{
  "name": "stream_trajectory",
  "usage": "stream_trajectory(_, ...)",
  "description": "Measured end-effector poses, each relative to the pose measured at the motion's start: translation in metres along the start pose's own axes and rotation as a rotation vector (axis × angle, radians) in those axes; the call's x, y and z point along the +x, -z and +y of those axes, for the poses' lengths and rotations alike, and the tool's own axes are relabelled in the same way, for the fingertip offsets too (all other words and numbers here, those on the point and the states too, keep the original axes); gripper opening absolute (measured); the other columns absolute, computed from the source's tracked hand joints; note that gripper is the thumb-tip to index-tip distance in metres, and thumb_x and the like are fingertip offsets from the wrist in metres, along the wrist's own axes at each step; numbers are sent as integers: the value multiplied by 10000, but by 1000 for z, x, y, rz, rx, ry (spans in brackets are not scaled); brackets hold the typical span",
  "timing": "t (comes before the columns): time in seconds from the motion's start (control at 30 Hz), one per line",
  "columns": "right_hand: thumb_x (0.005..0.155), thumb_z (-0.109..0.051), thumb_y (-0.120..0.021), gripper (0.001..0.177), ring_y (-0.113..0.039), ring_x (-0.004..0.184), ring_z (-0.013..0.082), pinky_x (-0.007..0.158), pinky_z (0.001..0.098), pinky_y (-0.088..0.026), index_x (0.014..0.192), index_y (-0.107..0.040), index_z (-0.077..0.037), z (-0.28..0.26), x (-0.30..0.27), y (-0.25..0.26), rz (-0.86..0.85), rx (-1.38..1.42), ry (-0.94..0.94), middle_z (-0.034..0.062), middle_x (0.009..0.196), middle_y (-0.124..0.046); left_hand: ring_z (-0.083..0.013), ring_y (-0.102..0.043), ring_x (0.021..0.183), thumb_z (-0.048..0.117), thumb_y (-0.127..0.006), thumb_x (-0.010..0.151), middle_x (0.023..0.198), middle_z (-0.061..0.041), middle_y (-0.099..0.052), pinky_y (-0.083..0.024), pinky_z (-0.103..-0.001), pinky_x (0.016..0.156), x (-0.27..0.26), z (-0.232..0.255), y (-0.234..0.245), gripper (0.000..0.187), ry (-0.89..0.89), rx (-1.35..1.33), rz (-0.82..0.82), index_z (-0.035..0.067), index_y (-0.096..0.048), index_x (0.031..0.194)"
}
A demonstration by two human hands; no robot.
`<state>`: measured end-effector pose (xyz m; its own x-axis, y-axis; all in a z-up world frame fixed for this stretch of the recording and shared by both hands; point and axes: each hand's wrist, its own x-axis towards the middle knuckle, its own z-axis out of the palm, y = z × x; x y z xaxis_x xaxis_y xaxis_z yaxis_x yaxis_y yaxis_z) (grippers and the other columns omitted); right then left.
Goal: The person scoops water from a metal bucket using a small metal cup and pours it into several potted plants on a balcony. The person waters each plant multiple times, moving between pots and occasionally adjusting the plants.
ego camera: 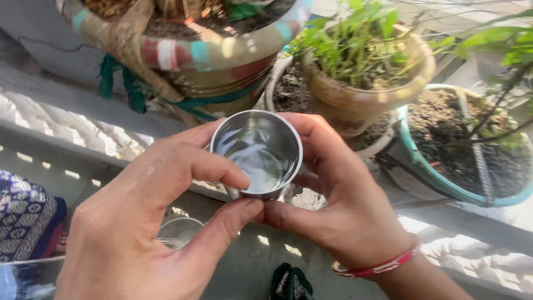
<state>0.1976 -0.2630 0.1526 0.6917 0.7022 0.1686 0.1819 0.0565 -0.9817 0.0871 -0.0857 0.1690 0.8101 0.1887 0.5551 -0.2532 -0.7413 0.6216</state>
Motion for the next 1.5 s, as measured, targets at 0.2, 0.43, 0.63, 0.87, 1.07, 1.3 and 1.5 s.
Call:
stream_trajectory(0.2,772,-198,-881,673,-715,1120,116,989,352,-596,1353,-553,-116,-50,-24,54,99,-134,-1,22,1184,-723,-162,-681,1173,197,-835,836,1246,-53,-723,-542,-325,995,36,61,-15,275,-40,-99,-79,116,-678,1048)
stream_trajectory(0.43,752,-270,-890,688,-751,1084,125,940,343,-588,1336,-563,-110,-72,-43,92,241,-73,44,25,1176,-751,-151,-640,1198,182,-796,879,1137,-18,-719,-522,-328,957,70,99,-37,241,-53,-144,-197,88,-668,1060)
stream_trajectory(0.63,767,-266,-895,632,-768,1061,121,905,317,-650,1289,-595,-73,-79,-60,108,344,-133,17,29,1133,-777,-129,-710,1062,220,-792,901,1060,-18,-715,-540,-331,926,86,112,-52,240,-3,-205,-295,91,-686,1073)
stream_trajectory(0.87,791,-259,-878,531,-754,981,139,835,308,-629,1214,-645,-39,-75,-70,138,423,-93,-43,56,1075,-786,-109,-765,883,181,-775,904,904,-34,-724,-619,-289,857,102,132,-88,225,175,-468,-325,67,-701,1084)
stream_trajectory(1.07,762,-296,-873,667,-701,1058,125,910,301,-589,1299,-576,-34,-64,-69,175,446,-177,-30,62,1092,-715,-60,-747,866,167,-750,902,987,12,-749,-648,-241,742,123,140,-119,198,80,-472,-352,45,-692,1046)
stream_trajectory(1.3,795,-354,-864,616,-682,1023,127,883,296,-549,1214,-591,6,-51,-68,203,406,-214,-96,56,1077,-724,-117,-760,766,229,-766,871,941,-22,-784,-583,-299,625,140,147,-136,217,27,-239,-337,83,-732,1028)
stream_trajectory(1.5,785,-394,-843,581,-700,997,117,876,289,-558,1183,-656,-15,-59,-62,218,347,-193,-79,57,1065,-747,-129,-774,788,238,-764,883,913,-37,-800,-586,-307,661,150,149,-147,196,10,-219,-318,84,-731,1000)
